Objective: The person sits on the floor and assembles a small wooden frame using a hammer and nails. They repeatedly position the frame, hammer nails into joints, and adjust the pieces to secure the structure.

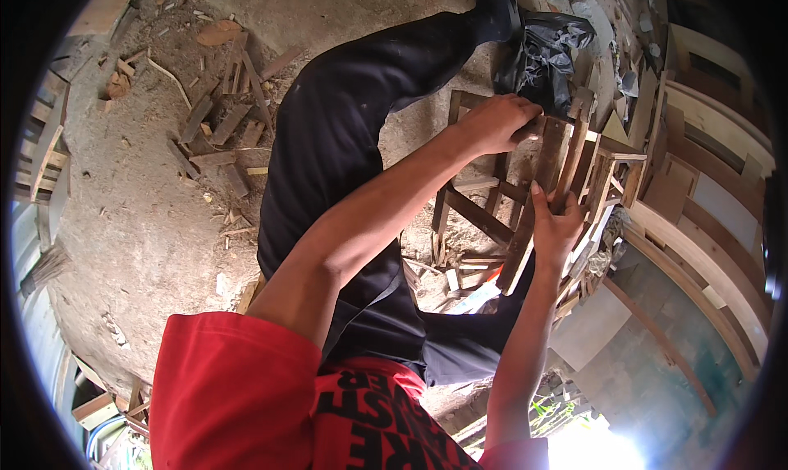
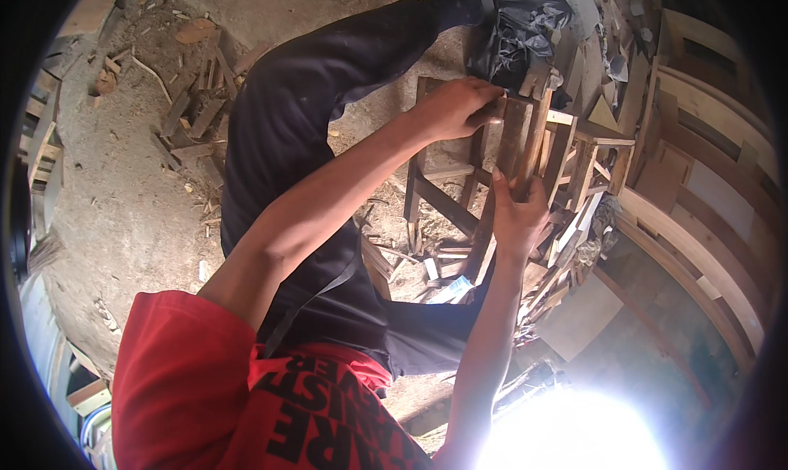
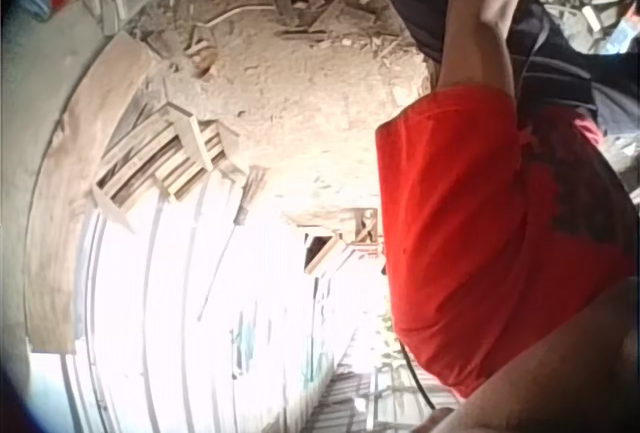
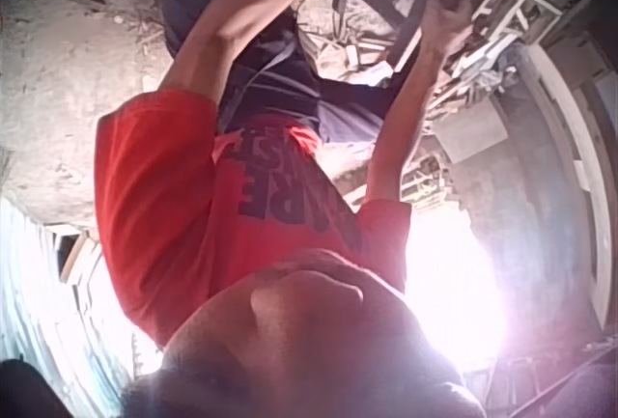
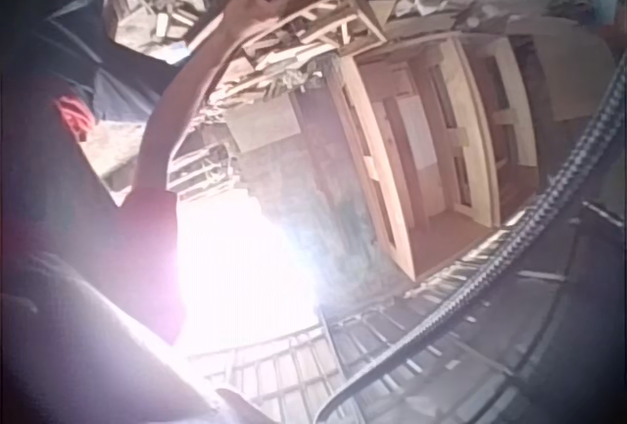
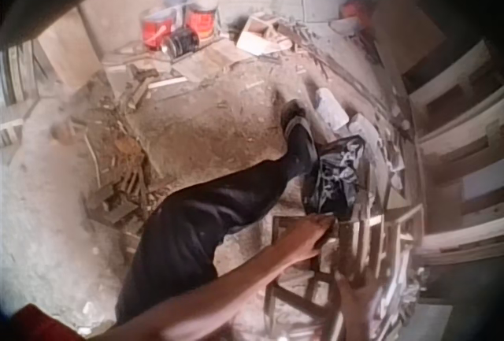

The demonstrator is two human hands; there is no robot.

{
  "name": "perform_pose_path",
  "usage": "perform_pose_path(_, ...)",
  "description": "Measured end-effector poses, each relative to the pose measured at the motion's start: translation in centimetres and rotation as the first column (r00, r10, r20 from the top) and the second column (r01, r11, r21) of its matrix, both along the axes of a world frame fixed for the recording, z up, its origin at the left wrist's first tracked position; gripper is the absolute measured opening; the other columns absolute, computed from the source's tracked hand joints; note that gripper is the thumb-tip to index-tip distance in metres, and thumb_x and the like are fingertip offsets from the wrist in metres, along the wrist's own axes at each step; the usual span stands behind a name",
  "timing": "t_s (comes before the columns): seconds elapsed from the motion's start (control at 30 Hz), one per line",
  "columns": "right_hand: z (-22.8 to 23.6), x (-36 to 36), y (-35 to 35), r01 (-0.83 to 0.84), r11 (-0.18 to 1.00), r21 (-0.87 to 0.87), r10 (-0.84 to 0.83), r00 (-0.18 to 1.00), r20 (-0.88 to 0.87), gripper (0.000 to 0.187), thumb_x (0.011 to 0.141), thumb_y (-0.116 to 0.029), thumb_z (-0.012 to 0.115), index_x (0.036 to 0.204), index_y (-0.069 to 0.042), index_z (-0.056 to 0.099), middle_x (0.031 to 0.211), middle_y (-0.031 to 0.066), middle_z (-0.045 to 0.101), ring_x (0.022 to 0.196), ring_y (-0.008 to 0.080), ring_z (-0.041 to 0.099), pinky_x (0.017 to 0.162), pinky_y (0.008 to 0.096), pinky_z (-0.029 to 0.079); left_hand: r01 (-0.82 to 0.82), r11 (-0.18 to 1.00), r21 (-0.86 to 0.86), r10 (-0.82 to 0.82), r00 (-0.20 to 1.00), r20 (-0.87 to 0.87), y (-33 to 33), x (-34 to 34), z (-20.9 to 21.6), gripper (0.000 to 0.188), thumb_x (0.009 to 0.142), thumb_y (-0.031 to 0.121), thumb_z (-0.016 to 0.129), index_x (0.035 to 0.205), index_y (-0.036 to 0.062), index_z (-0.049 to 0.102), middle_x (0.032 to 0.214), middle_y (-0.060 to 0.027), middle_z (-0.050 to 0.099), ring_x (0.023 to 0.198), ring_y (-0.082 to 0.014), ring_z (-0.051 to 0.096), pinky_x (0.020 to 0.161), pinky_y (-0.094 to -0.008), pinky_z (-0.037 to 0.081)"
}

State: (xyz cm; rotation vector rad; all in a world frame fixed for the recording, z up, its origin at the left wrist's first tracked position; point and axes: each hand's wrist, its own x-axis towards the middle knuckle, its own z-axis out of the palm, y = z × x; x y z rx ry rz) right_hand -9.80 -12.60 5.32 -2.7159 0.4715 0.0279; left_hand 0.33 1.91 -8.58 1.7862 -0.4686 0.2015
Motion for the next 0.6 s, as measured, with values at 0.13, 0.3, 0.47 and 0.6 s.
perform_pose_path(0.13, -0.3, -0.7, -0.2, 0.004, 0.999, -0.040, -0.003, 0.999, 0.041, 0.040, 0.081, -0.038, 0.083, 0.080, -0.004, 0.061, 0.069, 0.0039, 0.062, 0.066, 0.0156, 0.058, 0.069, 0.0360, 0.048, -0.001, 1.000, 0.009, 0.000, 0.999, 0.050, -0.4, 0.1, 0.0, 0.041, 0.087, 0.020, 0.072, 0.122, 0.0016, 0.064, 0.113, -0.0152, 0.068, 0.106, -0.0339, 0.064, 0.089, -0.0434, 0.052)
perform_pose_path(0.3, 1.1, -0.7, -2.7, 0.015, 0.993, 0.117, -0.023, 0.997, 0.070, 0.031, 0.083, -0.026, 0.084, 0.082, -0.007, 0.059, 0.074, -0.0034, 0.055, 0.069, 0.0072, 0.048, 0.067, 0.0238, 0.040, 0.056, 0.994, 0.091, -0.061, 0.997, 0.052, -0.4, -0.3, 0.8, 0.042, 0.087, 0.027, 0.073, 0.123, 0.0072, 0.064, 0.114, -0.0105, 0.067, 0.107, -0.0292, 0.063, 0.089, -0.0432, 0.050)
perform_pose_path(0.47, 1.6, -0.3, -3.2, 0.052, 0.939, 0.339, -0.092, 0.990, 0.103, 0.030, 0.082, -0.022, 0.086, 0.084, -0.007, 0.060, 0.077, -0.0061, 0.054, 0.071, 0.0054, 0.046, 0.068, 0.0203, 0.038, 0.040, 0.997, 0.072, -0.045, 0.997, 0.063, -0.8, -0.4, 0.8, 0.042, 0.084, 0.029, 0.075, 0.119, 0.0078, 0.065, 0.118, -0.0105, 0.066, 0.111, -0.0283, 0.062, 0.088, -0.0431, 0.051)
perform_pose_path(0.6, 1.9, 0.2, -2.0, 0.034, 0.991, 0.129, -0.040, 0.998, 0.046, 0.032, 0.083, -0.026, 0.085, 0.082, -0.007, 0.059, 0.074, -0.0054, 0.053, 0.070, 0.0062, 0.046, 0.066, 0.0227, 0.039, 0.079, 0.992, -0.095, -0.080, 0.997, -0.004, -0.8, -0.3, 0.3, 0.043, 0.083, 0.022, 0.076, 0.120, 0.0038, 0.064, 0.120, -0.0141, 0.064, 0.114, -0.0314, 0.060, 0.094, -0.0423, 0.052)
